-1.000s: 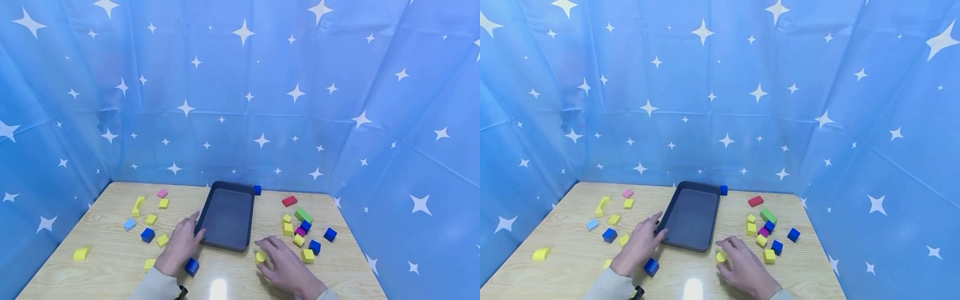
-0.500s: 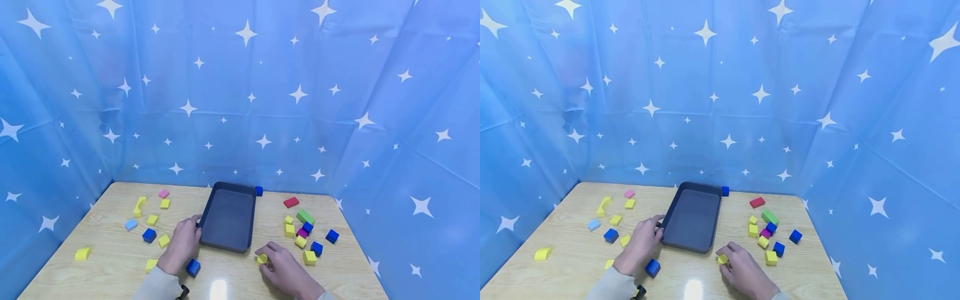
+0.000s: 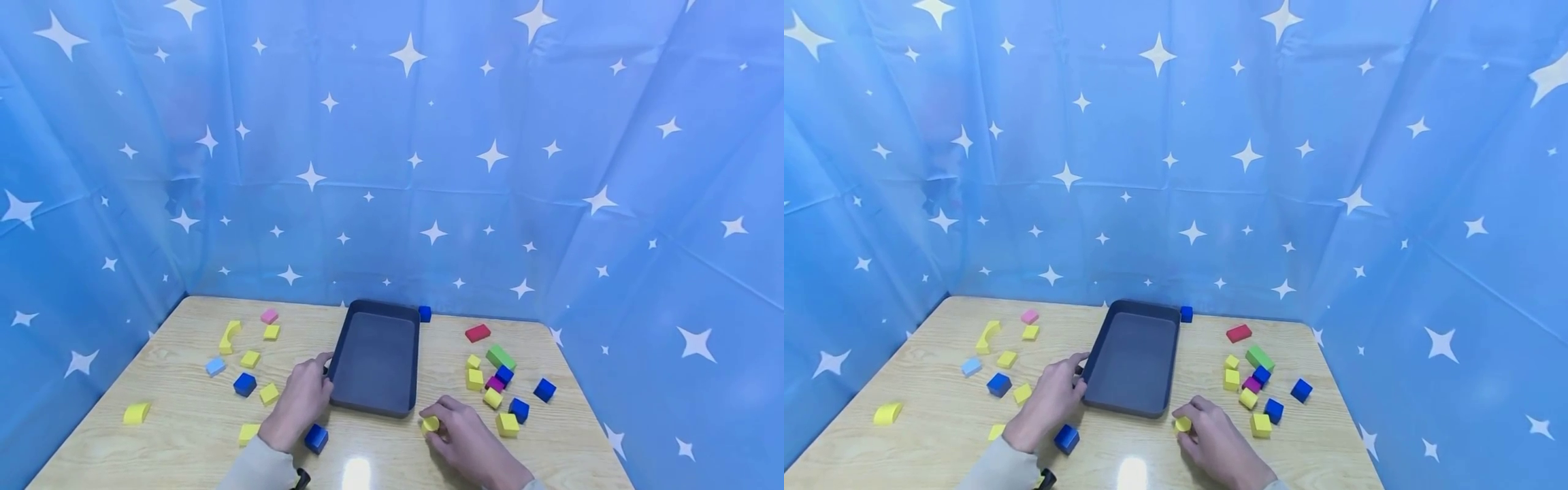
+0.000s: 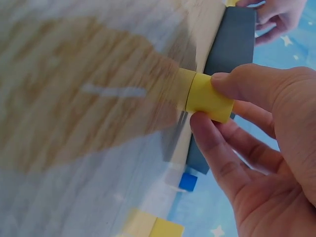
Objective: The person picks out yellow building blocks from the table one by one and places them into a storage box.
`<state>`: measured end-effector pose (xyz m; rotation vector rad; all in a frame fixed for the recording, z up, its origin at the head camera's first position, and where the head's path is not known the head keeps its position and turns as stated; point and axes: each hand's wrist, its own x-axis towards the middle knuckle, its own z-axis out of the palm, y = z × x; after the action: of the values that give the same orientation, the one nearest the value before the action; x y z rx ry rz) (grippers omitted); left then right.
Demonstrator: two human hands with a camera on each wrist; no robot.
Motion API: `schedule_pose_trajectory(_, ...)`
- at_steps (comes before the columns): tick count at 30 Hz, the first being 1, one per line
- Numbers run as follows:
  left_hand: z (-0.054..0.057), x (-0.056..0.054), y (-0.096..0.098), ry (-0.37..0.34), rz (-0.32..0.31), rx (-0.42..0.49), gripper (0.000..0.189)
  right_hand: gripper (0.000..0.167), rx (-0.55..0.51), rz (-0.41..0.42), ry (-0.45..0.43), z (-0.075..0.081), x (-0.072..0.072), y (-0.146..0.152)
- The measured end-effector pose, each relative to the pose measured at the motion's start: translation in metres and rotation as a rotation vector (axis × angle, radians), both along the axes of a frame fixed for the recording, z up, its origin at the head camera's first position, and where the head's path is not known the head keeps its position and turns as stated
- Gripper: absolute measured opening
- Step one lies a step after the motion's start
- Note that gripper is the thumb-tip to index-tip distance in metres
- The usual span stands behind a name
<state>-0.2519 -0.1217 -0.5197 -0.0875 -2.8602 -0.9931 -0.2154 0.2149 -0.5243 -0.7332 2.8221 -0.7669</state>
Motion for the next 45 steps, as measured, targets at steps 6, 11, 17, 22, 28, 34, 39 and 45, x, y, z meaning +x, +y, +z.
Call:
schedule_pose_trajectory(6,0.003,0.001,0.001,-0.023,-0.009,-0.006,0.058,0.029,0.0,-0.013,0.029,0.003,-0.001,-0.001)
schedule_pose_trajectory(11,0.002,0.002,0.001,-0.006,-0.019,-0.012,0.064,0.032,0.004,-0.028,0.067,0.009,-0.005,0.001)
schedule_pose_trajectory(17,0.001,0.003,-0.001,0.006,-0.024,-0.018,0.064,0.031,0.009,-0.013,0.159,0.023,-0.015,0.001)
schedule_pose_trajectory(22,0.001,0.003,0.001,-0.01,-0.031,-0.03,0.061,0.029,-0.002,-0.007,0.241,0.033,-0.026,-0.001)
schedule_pose_trajectory(28,0.0,0.003,0.004,-0.005,-0.023,-0.037,0.057,0.03,-0.002,0.016,0.305,0.043,-0.047,-0.005)
schedule_pose_trajectory(34,-0.001,0.001,0.005,0.022,-0.023,-0.044,0.053,0.029,0.013,0.051,0.338,0.051,-0.071,-0.012)
schedule_pose_trajectory(39,-0.001,0.002,0.005,0.045,-0.033,-0.04,0.051,0.028,0.034,0.061,0.346,0.059,-0.086,-0.021)
schedule_pose_trajectory(45,-0.002,0.002,0.007,0.028,-0.02,-0.04,0.051,0.026,0.051,0.055,0.311,0.068,-0.096,-0.03)
